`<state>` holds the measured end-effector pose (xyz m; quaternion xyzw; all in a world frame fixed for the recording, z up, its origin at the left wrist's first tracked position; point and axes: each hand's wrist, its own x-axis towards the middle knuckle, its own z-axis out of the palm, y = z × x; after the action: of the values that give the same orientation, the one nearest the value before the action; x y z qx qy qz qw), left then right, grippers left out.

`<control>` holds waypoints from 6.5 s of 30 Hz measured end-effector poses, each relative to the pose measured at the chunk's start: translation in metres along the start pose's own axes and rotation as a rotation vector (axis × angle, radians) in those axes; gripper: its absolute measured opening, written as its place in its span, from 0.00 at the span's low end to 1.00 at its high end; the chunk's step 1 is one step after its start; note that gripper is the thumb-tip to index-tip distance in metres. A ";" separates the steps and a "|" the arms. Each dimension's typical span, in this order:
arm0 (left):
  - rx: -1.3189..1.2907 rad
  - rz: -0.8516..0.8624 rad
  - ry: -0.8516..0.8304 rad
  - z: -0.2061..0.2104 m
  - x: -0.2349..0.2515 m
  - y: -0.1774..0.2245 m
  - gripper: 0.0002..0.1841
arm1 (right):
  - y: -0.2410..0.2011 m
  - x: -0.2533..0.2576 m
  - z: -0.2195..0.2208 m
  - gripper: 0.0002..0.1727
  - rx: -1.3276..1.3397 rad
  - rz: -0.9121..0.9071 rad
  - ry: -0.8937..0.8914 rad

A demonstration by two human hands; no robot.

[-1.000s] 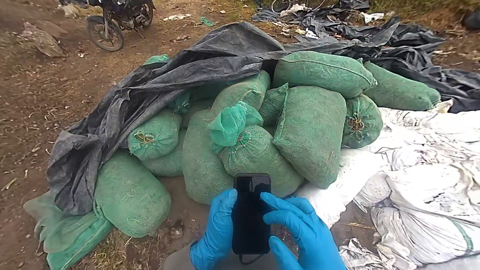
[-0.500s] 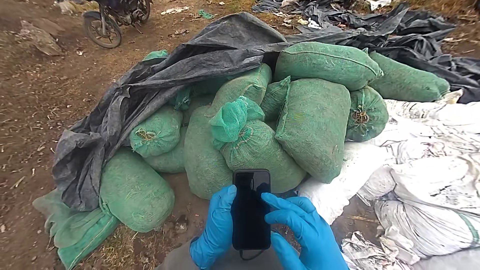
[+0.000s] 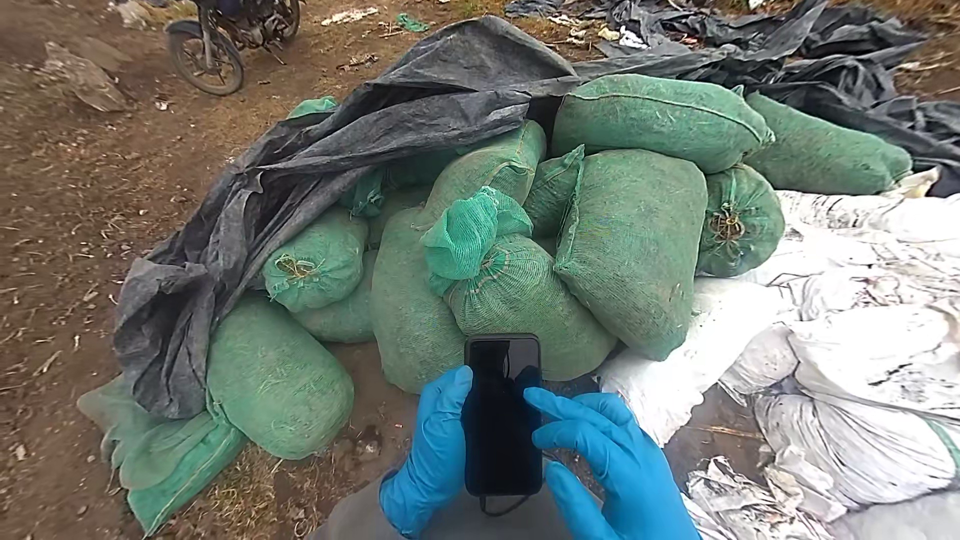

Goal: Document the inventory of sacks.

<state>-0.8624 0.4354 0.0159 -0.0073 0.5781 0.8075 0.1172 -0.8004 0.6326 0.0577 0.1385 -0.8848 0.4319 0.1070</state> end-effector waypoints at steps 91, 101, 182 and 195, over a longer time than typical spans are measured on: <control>0.040 -0.040 -0.025 0.001 -0.010 -0.006 0.27 | -0.016 0.012 0.012 0.24 -0.185 -0.033 -0.080; -0.006 -0.067 -0.004 -0.003 -0.008 -0.006 0.27 | -0.011 0.002 0.007 0.22 -0.112 -0.017 -0.041; 0.015 -0.124 0.033 -0.007 -0.004 -0.005 0.27 | -0.025 -0.007 0.022 0.23 -0.111 -0.039 -0.272; 0.027 -0.139 0.053 -0.009 -0.004 -0.007 0.28 | -0.027 -0.007 0.028 0.26 -0.103 -0.090 -0.289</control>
<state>-0.8580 0.4286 0.0075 -0.0672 0.5898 0.7892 0.1575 -0.7869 0.5955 0.0590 0.2333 -0.9049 0.3560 0.0047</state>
